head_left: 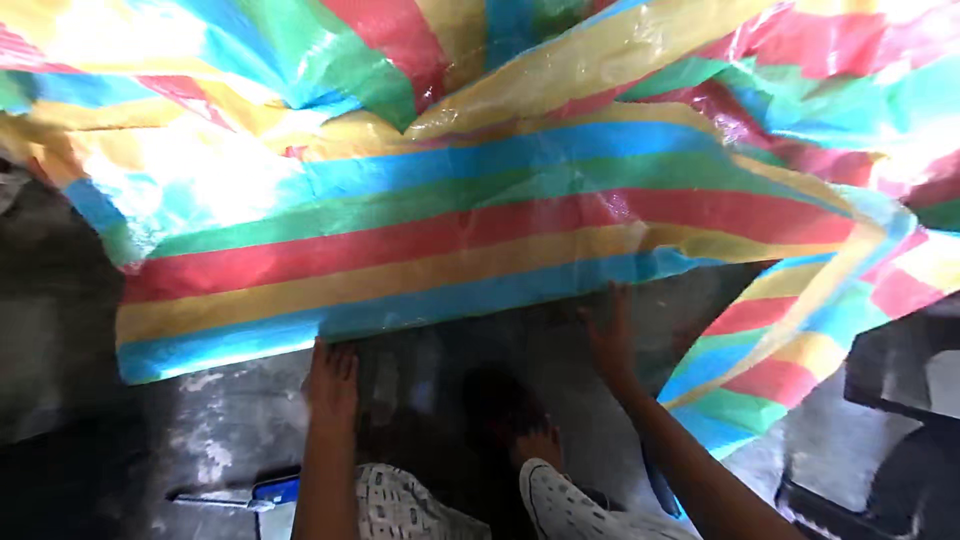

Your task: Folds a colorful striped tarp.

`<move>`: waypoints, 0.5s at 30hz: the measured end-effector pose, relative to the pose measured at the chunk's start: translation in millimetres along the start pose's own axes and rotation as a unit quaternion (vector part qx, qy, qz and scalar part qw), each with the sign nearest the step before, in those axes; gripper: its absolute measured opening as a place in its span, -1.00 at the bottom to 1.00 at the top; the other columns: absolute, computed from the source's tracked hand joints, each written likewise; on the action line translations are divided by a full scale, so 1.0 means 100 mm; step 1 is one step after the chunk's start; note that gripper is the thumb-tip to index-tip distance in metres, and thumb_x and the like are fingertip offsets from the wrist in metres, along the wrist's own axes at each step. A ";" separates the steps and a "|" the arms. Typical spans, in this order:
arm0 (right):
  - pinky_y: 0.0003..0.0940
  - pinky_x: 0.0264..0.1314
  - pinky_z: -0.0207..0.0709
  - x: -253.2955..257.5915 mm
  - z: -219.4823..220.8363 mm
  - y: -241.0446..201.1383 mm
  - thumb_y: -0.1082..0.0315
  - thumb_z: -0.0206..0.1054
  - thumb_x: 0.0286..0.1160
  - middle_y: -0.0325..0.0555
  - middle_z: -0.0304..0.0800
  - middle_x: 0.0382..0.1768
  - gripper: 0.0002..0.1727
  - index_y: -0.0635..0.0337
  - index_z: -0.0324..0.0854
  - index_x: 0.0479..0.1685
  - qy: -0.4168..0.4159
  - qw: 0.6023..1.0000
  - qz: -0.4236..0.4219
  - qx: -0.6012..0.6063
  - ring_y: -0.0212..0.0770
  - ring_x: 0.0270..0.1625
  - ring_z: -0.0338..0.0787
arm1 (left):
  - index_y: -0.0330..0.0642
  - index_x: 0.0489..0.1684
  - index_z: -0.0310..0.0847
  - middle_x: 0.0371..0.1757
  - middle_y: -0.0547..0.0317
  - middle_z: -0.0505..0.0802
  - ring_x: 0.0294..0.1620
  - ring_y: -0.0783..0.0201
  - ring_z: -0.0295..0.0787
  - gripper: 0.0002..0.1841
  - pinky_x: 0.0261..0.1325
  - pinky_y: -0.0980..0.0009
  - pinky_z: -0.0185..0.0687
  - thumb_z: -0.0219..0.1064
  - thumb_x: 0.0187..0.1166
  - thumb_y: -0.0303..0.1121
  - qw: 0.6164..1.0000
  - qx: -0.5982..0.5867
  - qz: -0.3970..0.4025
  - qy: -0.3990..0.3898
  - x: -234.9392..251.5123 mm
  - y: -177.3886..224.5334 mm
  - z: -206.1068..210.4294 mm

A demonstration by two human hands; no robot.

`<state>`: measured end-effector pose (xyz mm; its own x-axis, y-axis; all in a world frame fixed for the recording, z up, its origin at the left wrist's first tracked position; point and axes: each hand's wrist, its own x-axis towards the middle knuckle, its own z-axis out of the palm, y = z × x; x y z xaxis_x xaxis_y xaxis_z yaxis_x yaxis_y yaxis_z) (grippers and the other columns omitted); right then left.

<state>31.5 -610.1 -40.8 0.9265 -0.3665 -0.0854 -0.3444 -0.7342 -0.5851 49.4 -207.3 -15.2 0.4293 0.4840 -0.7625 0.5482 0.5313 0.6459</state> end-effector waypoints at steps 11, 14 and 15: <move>-0.54 -0.53 0.48 0.95 -0.49 0.54 0.15 0.21 0.75 -0.32 0.53 -0.51 -0.80 0.08 0.50 -0.05 0.011 0.846 0.389 0.365 -0.46 -0.59 0.49 | -0.27 0.59 0.27 0.32 -0.11 0.64 0.12 0.20 0.69 -0.49 0.16 0.34 0.66 0.28 0.74 -0.28 1.000 0.008 0.004 0.014 0.32 -0.03 -0.22; -0.45 -0.44 0.50 0.71 -0.67 0.63 0.28 0.30 0.66 -0.24 0.50 -0.39 -0.73 0.22 0.48 0.16 0.030 0.885 0.323 0.334 -0.42 -0.52 0.47 | -0.32 0.57 0.29 0.25 -0.14 0.67 -0.01 0.20 0.71 -0.46 0.04 0.36 0.70 0.35 0.68 -0.34 0.999 0.023 -0.018 0.019 0.21 -0.07 -0.47; -0.41 -0.35 0.52 0.60 -0.76 0.62 0.27 0.32 0.64 -0.20 0.53 -0.28 -0.62 0.26 0.45 0.31 0.035 0.895 0.305 0.324 -0.41 -0.44 0.50 | -0.33 0.54 0.31 0.18 -0.12 0.69 -0.09 0.23 0.72 -0.48 -0.03 0.38 0.71 0.36 0.67 -0.35 0.999 0.019 -0.023 0.020 0.14 -0.06 -0.53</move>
<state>53.7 -721.1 -20.5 0.5768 -0.6373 -0.5110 -0.6021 0.0911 -0.7932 13.9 -166.6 -27.4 0.3748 0.4868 -0.7890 0.5939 0.5274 0.6075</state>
